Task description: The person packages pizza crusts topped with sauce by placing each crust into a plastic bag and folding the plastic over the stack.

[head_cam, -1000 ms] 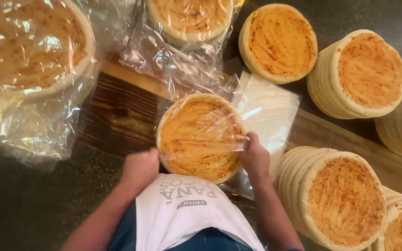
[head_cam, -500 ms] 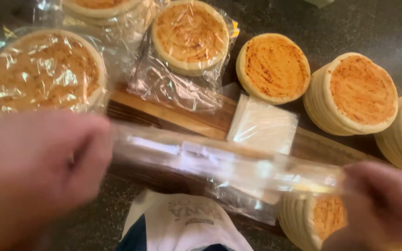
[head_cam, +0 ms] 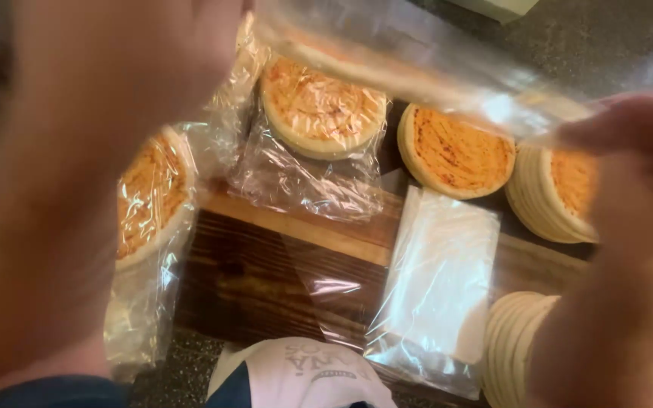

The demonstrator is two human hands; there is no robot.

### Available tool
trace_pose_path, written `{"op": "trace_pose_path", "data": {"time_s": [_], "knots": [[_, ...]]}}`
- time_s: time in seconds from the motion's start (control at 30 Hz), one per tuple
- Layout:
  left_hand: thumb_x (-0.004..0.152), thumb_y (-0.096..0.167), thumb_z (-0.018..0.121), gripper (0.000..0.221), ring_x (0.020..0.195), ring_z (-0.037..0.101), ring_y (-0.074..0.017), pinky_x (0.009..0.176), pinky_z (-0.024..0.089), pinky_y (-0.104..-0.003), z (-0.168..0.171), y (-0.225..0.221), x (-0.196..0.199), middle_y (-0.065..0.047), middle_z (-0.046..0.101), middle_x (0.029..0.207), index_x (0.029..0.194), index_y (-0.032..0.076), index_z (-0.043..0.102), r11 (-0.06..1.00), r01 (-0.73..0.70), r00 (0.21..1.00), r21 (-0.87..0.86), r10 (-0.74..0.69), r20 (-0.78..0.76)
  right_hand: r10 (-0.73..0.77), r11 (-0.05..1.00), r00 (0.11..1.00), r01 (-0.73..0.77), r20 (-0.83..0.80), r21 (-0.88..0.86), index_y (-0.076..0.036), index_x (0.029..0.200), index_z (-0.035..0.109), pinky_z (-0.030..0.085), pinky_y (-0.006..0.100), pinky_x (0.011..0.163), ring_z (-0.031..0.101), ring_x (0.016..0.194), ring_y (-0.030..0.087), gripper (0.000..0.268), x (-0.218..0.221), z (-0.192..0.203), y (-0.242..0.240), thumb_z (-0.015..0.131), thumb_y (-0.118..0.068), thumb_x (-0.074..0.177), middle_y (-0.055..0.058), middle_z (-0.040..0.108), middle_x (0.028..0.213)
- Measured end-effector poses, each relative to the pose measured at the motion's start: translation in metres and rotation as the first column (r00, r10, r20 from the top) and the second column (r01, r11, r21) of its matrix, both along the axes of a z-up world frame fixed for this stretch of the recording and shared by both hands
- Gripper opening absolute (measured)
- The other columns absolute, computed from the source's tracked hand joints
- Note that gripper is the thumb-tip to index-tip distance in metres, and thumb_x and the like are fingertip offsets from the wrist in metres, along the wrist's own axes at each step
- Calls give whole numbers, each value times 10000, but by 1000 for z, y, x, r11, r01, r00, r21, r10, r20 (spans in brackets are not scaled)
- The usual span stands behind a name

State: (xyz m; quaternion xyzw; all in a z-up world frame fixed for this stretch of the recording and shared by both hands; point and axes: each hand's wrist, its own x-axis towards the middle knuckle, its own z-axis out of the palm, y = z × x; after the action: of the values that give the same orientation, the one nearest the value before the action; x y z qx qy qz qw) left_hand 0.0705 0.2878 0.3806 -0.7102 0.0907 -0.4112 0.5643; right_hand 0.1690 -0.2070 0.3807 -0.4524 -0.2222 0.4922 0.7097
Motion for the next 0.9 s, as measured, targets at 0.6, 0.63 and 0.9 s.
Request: {"op": "trace_pose_path", "data": {"time_s": [0.6, 0.63, 0.9], "knots": [[859, 446, 768, 620, 1463, 399, -344, 1160, 232, -692, -308, -101, 94, -108, 513, 1524, 1423, 259, 591, 256, -520, 610, -815, -556, -564, 133, 357, 342, 859, 930, -367, -70, 1365, 614, 492, 516, 1064, 563, 1300, 429, 560, -145, -345, 24, 753, -147, 828, 240, 556, 1419], [854, 444, 776, 616, 1451, 416, -350, 1155, 244, -675, -311, -105, 91, -116, 528, 1511, 1405, 224, 610, 254, -473, 655, -843, -539, -530, 247, 175, 296, 923, 923, -343, -82, 1350, 625, 516, 477, 1051, 590, 1284, 404, 634, -161, -349, 3, 805, -273, 773, 234, 579, 1394], [733, 349, 800, 423, 1209, 567, -247, 1058, 416, -512, -338, -240, -56, -46, 639, 1156, 1086, 177, 643, 180, -256, 318, -950, -912, -258, 61, -273, 784, 608, 618, -745, -313, 1048, 703, 570, 435, 905, 739, 1018, 237, 262, -205, -390, -43, 626, -492, 871, -12, 763, 1016]]}}
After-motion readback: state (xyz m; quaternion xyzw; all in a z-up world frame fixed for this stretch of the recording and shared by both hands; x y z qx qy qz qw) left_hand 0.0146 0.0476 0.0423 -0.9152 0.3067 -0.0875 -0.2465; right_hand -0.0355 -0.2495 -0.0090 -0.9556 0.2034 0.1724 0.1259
